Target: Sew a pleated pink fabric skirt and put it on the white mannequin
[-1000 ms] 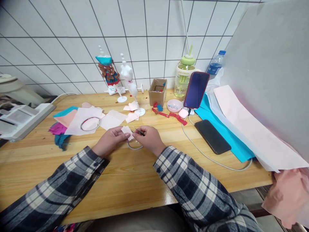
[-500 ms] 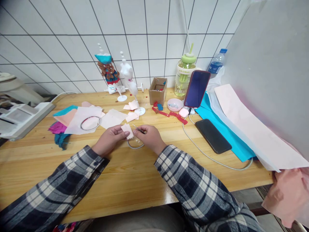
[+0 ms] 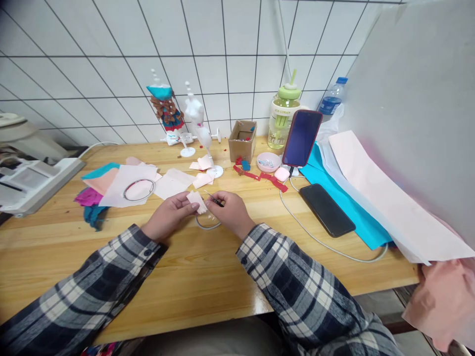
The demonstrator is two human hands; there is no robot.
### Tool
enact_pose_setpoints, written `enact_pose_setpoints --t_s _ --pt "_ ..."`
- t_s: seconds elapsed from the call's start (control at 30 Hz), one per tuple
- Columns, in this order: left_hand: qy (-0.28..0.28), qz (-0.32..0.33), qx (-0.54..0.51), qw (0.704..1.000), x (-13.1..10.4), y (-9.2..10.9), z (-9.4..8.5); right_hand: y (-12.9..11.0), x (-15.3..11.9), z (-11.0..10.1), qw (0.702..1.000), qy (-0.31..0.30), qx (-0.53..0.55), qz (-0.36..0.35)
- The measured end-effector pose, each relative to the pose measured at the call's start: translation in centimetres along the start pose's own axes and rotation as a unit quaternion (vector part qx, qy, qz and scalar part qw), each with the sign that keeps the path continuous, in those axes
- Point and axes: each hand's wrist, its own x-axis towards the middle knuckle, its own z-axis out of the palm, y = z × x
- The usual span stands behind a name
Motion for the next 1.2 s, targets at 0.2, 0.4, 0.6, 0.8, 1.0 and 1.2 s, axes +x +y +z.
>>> enact_pose_setpoints --t_s 0.2,0.4,0.6,0.8,1.0,1.2 --pt "0.015 -0.009 -0.02 1.0 -0.1 -0.2 -0.2 -0.5 -0.3 0.1 1.0 -0.025 0.016 0.0" --pt "-0.002 -0.006 -0.02 1.0 -0.1 -0.1 0.0 -0.3 -0.2 0.3 1.0 -0.022 -0.002 0.007" --pt "-0.006 -0.017 -0.099 0.995 -0.1 -0.3 0.1 -0.3 -0.2 0.1 1.0 0.02 0.001 -0.013" --pt "-0.029 -0.01 -0.173 0.984 -0.7 0.3 0.6 -1.1 -1.1 0.3 0.987 0.05 -0.088 -0.127" --pt "0.031 -0.005 -0.113 0.993 -0.4 0.2 0.9 -1.3 -1.2 0.3 0.998 0.021 0.009 -0.06" --pt "0.044 -0.028 -0.167 0.985 -0.3 0.3 0.5 -1.1 -0.6 -0.8 0.997 0.024 0.057 -0.047"
